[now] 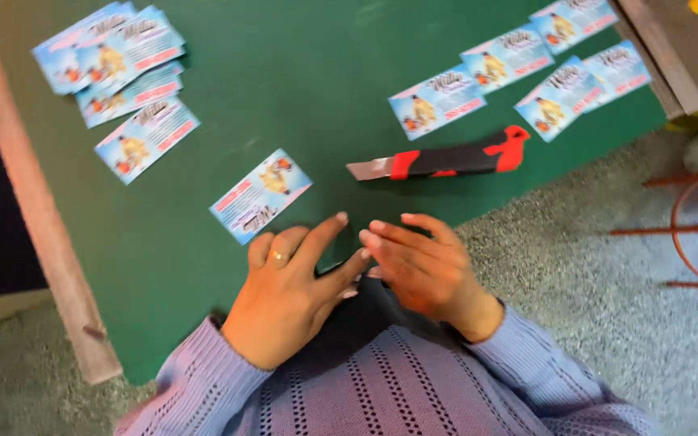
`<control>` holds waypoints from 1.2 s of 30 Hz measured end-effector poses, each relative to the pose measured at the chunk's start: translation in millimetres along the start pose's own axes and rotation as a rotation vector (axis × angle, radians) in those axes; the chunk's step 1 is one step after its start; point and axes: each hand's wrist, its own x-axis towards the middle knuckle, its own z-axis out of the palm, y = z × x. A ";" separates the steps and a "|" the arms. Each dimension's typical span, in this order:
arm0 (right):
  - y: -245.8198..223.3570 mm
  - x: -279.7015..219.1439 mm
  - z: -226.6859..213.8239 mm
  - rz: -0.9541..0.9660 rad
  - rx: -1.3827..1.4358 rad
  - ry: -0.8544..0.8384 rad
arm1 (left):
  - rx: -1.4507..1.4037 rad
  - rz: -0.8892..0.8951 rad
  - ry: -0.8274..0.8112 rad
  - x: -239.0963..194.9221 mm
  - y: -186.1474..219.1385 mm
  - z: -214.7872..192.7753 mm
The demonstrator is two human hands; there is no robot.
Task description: Cutting business cards from printed sheets using a utility knife and a metal ruler on a cutting mat
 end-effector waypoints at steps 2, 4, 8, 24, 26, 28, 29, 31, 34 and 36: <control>-2.3 -0.8 3.0 0.008 0.000 0.040 | 0.060 0.068 0.045 1.8 3.6 -1.4; -3.3 0.7 4.1 -0.005 0.048 0.137 | 0.111 0.285 0.223 7.9 9.9 -2.8; 3.1 -8.2 -12.5 -0.101 0.118 0.103 | 0.040 0.294 0.281 16.6 28.5 3.0; 102.8 -125.0 -164.9 -0.070 -0.067 0.243 | -0.911 -0.328 0.284 152.2 204.3 92.4; 111.4 -138.4 -172.4 -0.062 -0.068 0.242 | -0.957 -0.362 0.292 163.6 219.4 102.9; 119.8 -148.2 -175.9 0.000 -0.056 0.311 | -1.067 -0.474 0.257 175.2 230.2 111.9; 124.6 -152.2 -179.3 -0.007 -0.051 0.312 | -1.063 -0.477 0.264 178.1 234.0 118.0; 132.3 -159.4 -184.3 -0.019 -0.039 0.317 | -1.125 -0.506 0.270 181.2 240.9 129.3; 143.6 -166.1 -195.1 0.003 0.013 0.291 | -1.243 -0.578 0.241 188.1 250.6 140.7; 155.4 -166.6 -191.9 -0.019 0.022 0.334 | -1.223 -0.581 0.224 194.4 254.8 140.3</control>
